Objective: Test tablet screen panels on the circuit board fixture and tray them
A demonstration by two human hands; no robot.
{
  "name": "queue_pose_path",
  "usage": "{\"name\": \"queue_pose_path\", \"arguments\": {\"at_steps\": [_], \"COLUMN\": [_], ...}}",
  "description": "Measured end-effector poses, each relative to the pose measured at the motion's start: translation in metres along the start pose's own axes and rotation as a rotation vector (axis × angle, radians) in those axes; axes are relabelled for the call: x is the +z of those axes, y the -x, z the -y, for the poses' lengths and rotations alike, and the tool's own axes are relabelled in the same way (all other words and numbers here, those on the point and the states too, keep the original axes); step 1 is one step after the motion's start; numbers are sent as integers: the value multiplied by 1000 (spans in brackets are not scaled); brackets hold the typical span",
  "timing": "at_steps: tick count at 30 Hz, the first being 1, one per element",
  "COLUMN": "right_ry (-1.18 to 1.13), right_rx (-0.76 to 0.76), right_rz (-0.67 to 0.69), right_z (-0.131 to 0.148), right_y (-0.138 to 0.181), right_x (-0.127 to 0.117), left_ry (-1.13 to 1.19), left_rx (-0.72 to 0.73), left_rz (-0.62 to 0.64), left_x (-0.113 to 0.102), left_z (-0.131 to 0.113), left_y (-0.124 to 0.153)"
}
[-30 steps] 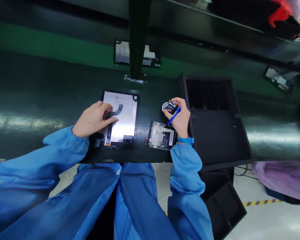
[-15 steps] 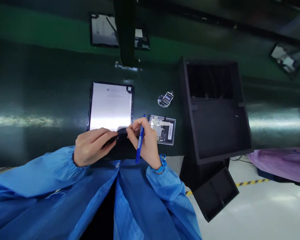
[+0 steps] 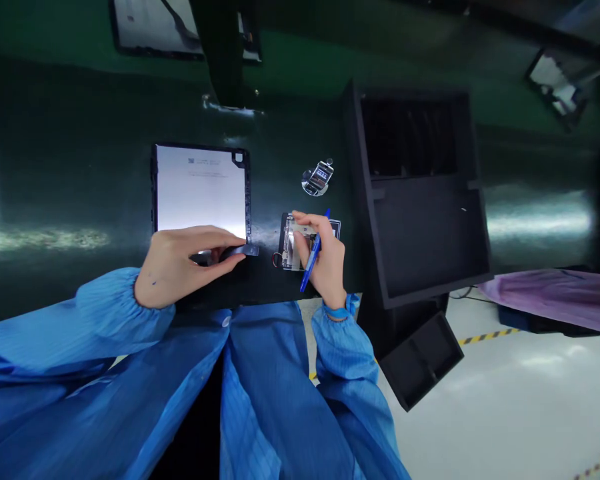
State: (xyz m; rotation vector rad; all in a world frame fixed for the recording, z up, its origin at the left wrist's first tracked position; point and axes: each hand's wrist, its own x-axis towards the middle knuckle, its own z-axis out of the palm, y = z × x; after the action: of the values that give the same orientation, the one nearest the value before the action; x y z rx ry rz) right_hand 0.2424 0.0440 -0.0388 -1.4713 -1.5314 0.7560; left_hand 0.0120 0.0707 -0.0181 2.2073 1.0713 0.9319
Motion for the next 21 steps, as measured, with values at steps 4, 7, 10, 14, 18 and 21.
{"name": "queue_pose_path", "arguments": {"at_steps": [4, 7, 10, 14, 18, 21], "right_ry": [113, 83, 58, 32, 12, 3], "right_rx": [4, 24, 42, 62, 69, 74], "right_rz": [155, 146, 115, 85, 68, 60], "right_z": [-23, -16, -7, -5, -7, -7], "right_y": [4, 14, 21, 24, 25, 25], "right_x": [-4, 5, 14, 20, 22, 22], "left_ry": [-148, -215, -250, -258, -244, -224], "left_rx": [-6, -23, -64, -120, -115, -111], "left_rz": [124, 162, 161, 147, 126, 112], "left_x": [20, 33, 41, 44, 45, 47], "left_z": [11, 12, 10, 9, 10, 11], "left_y": [2, 2, 3, 2, 2, 3]}}
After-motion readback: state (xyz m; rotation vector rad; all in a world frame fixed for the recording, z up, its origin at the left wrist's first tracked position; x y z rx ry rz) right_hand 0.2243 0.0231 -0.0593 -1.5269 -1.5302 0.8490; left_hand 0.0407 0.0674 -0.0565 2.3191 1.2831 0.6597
